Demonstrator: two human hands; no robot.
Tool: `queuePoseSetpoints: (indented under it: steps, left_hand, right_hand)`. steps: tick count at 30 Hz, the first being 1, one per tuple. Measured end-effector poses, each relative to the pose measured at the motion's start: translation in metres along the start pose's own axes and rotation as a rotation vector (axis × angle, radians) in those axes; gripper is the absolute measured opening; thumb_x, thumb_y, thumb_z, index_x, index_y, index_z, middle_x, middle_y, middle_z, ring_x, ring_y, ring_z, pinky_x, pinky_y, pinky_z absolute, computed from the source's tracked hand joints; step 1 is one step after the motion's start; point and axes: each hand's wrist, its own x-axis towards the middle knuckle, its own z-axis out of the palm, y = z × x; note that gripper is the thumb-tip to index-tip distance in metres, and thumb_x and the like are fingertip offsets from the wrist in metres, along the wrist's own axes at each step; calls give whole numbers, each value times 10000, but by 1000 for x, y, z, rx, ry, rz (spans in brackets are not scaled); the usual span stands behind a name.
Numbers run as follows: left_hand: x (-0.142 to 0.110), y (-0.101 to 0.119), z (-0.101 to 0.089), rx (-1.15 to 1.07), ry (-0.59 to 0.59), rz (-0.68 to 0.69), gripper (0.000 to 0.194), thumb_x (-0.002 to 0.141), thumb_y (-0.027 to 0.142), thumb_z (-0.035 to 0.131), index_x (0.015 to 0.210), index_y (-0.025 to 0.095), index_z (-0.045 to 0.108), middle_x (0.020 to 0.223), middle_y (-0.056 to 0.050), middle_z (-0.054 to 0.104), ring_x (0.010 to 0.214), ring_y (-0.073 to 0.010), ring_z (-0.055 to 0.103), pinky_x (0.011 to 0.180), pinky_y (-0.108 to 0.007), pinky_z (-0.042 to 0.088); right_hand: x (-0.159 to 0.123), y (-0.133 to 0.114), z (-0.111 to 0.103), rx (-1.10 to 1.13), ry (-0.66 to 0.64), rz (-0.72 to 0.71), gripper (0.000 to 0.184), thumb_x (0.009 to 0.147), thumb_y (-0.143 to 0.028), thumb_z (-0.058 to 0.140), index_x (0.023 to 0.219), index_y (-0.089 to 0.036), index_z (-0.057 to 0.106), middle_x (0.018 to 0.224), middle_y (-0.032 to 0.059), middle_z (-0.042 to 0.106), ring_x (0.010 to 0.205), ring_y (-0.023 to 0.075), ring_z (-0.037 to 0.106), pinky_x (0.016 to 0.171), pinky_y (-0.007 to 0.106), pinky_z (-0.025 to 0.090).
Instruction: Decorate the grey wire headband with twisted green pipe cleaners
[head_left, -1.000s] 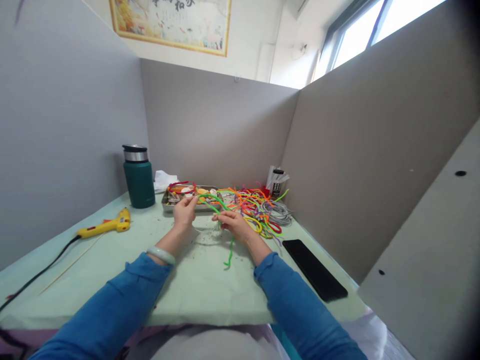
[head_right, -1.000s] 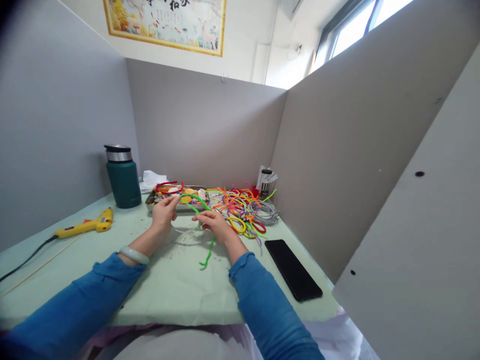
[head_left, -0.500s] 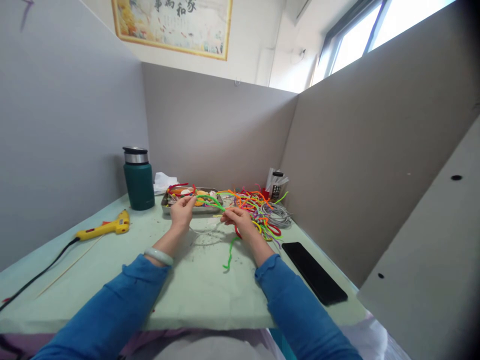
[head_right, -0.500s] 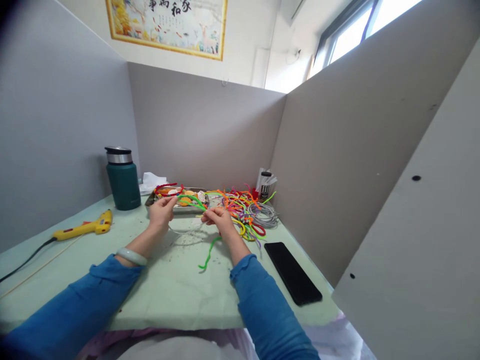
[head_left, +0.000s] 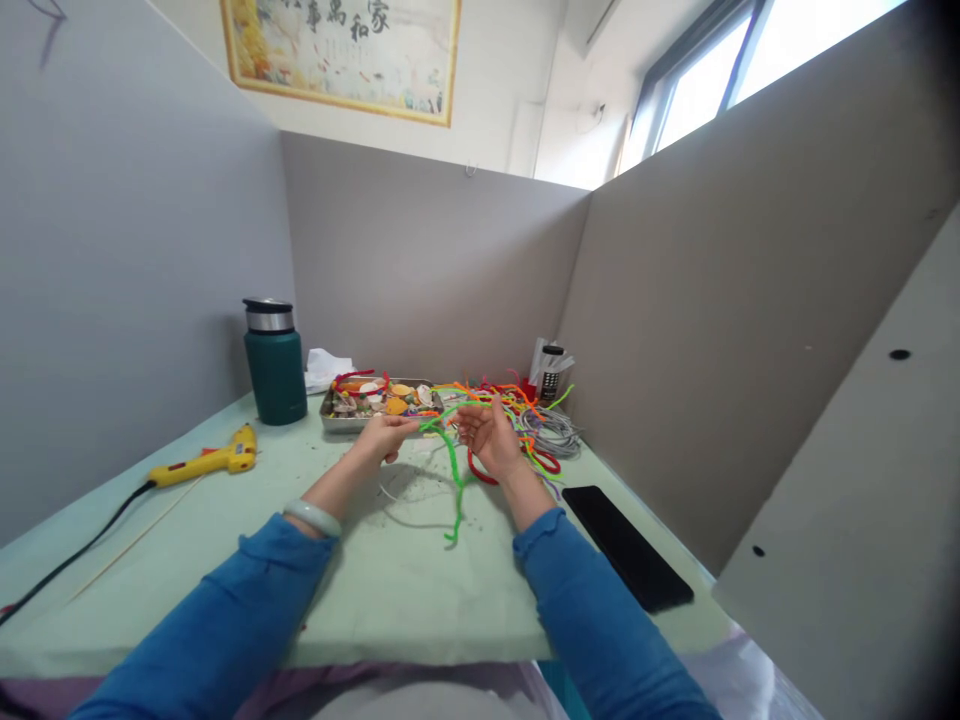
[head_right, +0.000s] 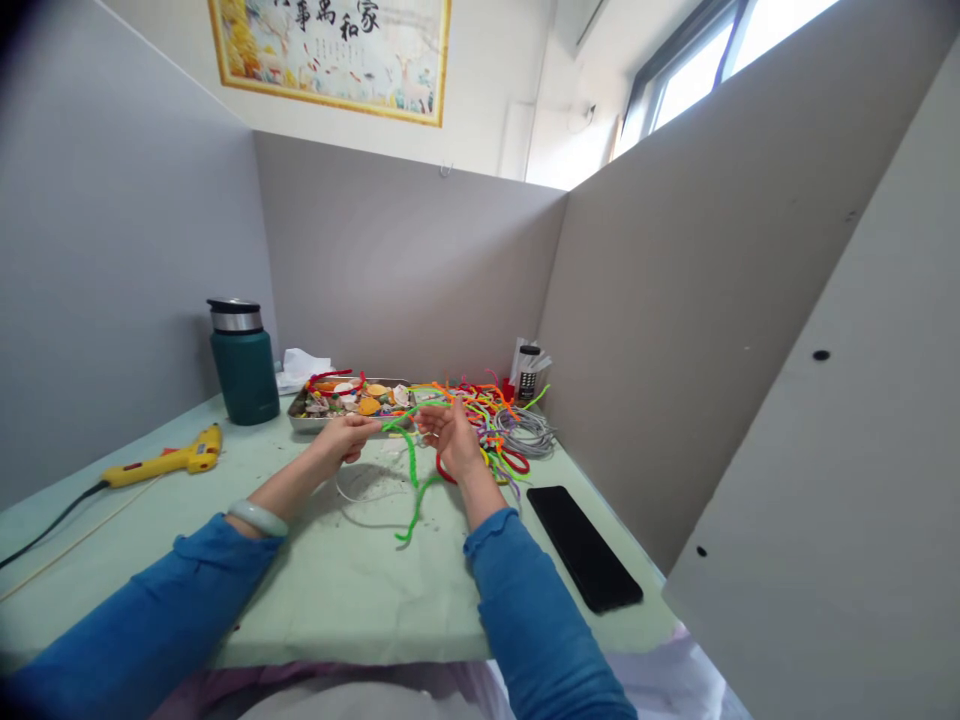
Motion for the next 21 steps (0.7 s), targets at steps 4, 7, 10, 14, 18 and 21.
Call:
queuePoseSetpoints:
  steps: [4,7,10,14,18,21]
  left_hand:
    - [-3,-1,3,50,-63,-2,340,604,414,719,754,144,578,380,111,265,341,-38,211,355,-195,179]
    - [-6,-2,6,91,-102,-16,353,612,440,711,750,143,577,390,104,282,345,-41,232,365,-201,188]
    - [-9,-3,11,102,-135,-45,381,612,472,704,759,146,574,405,104,274,348,-40,221,367,-207,161]
    - [-10,-6,13,25,-173,-100,393,612,477,702,786,161,544,432,113,244,364,-32,173,372,-206,106]
    - [-6,-10,12,-32,-196,-128,346,628,439,692,752,182,497,453,116,223,368,-29,149,372,-207,93]
    - [-4,-13,12,-27,-222,-145,341,629,430,689,724,188,468,460,113,230,364,-27,151,370,-208,93]
  right_hand:
    - [1,15,4,-395,123,-111,366,677,-512,643,766,-158,674,767,50,657,707,157,568,641,275,419]
    - [-3,20,8,-540,-91,-160,280,715,-404,637,903,-200,670,906,32,658,851,172,579,750,291,433]
    - [-6,23,10,-651,-172,-165,275,707,-345,647,943,-205,647,941,32,647,871,175,580,763,292,439]
    - [-6,27,9,-740,-133,-190,230,706,-302,640,905,-189,616,891,17,632,835,163,575,740,279,435]
    - [-7,28,9,-823,-115,-268,161,733,-273,611,868,-187,601,879,13,622,839,159,564,750,277,424]
    - [-8,30,9,-870,-155,-270,144,752,-246,585,883,-186,587,872,17,613,806,153,553,712,269,422]
